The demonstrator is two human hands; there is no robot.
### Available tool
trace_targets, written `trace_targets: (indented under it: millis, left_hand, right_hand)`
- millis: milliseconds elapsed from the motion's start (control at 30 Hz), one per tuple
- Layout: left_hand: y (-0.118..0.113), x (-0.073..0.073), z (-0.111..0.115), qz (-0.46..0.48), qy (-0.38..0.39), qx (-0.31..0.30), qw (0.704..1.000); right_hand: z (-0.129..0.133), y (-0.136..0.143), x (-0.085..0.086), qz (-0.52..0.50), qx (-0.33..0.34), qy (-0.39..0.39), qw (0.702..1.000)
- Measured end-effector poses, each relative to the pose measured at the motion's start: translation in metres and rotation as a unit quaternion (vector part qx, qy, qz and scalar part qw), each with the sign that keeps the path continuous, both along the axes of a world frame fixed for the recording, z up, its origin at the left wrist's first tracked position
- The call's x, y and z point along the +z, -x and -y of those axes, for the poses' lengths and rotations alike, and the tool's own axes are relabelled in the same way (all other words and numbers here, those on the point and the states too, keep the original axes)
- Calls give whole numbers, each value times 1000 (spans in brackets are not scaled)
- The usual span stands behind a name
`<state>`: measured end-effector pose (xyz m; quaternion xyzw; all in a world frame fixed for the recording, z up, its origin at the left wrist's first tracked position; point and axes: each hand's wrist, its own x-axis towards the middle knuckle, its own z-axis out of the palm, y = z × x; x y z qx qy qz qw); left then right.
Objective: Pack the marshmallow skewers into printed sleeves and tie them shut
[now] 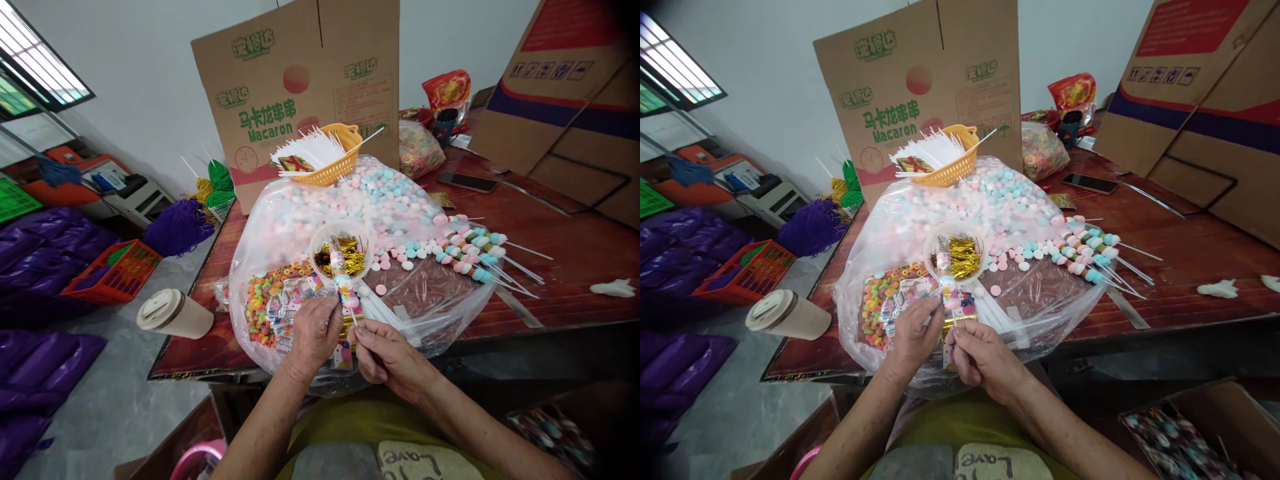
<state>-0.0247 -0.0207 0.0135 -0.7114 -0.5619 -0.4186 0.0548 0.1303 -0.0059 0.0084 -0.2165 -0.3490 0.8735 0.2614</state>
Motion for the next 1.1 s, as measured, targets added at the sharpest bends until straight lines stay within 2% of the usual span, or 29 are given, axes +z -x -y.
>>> trace_targets:
  millis: [167, 433, 533, 667, 733, 833, 933, 1033, 1100]
  left_hand:
    - [-1, 4, -1, -50, -19, 13, 998]
    - [-12, -2, 6, -6, -47, 45, 998]
    - [-16, -5, 11, -20, -35, 35, 999]
    - [-18, -9, 12, -25, -28, 43, 998]
    - [-18, -10, 12, -9, -27, 52, 998]
    - [-17, -10, 11, 13, -17, 44, 999]
    - [-18, -10, 11, 42, -3, 24, 999]
    - [-21, -8, 11, 65, -4, 29, 997]
    - [-22, -5, 11, 49, -9, 36, 998]
  right_hand:
    - [2, 2, -2, 46, -1, -55, 997]
    - [7, 3, -3, 122, -31, -117, 985]
    - [6, 0, -4, 186, -50, -170, 966]
    - [0, -2, -9, 249, -78, -268, 927]
    - [-2, -2, -12, 238, -91, -265, 930]
    - [-5, 0, -17, 217, -159, -242, 932]
    - [-4, 1, -18, 230, -223, -327, 889]
    - [-2, 1, -20, 236, -253, -450, 823]
    - [-2, 1, -22, 231, -250, -529, 777]
